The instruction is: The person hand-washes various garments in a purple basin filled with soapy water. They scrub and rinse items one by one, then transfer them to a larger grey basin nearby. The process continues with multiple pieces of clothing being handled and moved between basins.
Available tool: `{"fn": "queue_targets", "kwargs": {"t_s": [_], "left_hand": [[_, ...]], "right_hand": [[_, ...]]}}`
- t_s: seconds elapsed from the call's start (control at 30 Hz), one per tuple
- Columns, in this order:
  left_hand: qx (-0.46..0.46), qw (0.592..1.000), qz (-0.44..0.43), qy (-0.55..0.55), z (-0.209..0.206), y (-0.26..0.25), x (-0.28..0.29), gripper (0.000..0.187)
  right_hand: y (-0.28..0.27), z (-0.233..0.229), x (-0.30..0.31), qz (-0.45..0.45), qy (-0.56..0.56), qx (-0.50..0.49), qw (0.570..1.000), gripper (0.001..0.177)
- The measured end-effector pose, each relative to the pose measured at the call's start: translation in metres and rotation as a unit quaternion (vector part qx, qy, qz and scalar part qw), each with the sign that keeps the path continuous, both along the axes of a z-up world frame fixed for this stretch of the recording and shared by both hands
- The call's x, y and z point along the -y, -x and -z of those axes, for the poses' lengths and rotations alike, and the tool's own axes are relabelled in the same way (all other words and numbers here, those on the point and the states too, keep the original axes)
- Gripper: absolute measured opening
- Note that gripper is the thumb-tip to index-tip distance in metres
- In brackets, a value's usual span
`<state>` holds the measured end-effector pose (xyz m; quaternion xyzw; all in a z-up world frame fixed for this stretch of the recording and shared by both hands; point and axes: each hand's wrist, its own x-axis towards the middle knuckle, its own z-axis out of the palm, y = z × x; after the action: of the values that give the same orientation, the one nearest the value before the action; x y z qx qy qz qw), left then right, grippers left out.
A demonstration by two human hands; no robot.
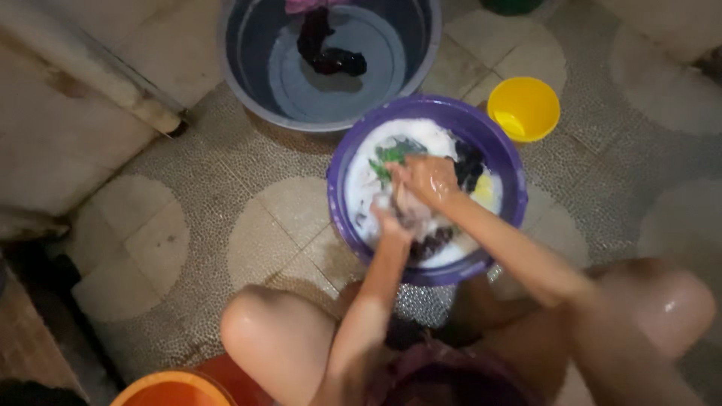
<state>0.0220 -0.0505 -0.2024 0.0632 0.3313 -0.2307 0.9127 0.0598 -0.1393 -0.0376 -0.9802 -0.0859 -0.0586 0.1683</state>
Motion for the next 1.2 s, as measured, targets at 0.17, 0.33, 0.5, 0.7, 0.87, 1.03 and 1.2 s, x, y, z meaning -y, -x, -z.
{"fn": "queue_targets", "kwargs": {"t_s": [0.17, 0.33, 0.5, 0.7, 0.87, 1.03, 1.2], "left_hand": [[-0.180, 0.977, -0.104, 0.049, 0.014, 0.032, -0.012, 0.117], [-0.134, 0.988, -0.020, -0.070, -0.009, 0.018, -0.011, 0.109], [-0.136, 0.984, -0.023, -0.109, -0.050, 0.014, -0.014, 0.100], [-0.141, 0.980, 0.028, -0.140, -0.123, 0.024, -0.028, 0.088], [0.059, 0.989, 0.114, -0.071, -0.116, 0.011, -0.033, 0.067], [0.154, 0.981, 0.115, -0.037, -0.048, -0.005, -0.013, 0.054], [0.152, 0.984, 0.084, -0.033, -0.029, -0.018, -0.001, 0.043]], "right_hand": [[0.039, 0.019, -0.028, -0.178, 0.093, -0.237, 0.951, 0.049], [0.004, 0.107, -0.020, -0.100, 0.181, -0.297, 0.932, 0.046], [-0.010, 0.125, -0.028, -0.068, 0.139, -0.267, 0.951, 0.044], [0.002, 0.042, -0.016, -0.098, -0.052, -0.214, 0.970, 0.042], [0.071, -0.014, -0.007, -0.191, -0.047, -0.053, 0.979, 0.041], [0.075, 0.024, -0.008, -0.191, 0.003, 0.026, 0.981, 0.045], [0.014, 0.043, 0.008, 0.016, -0.159, 0.108, 0.981, 0.049]]}}
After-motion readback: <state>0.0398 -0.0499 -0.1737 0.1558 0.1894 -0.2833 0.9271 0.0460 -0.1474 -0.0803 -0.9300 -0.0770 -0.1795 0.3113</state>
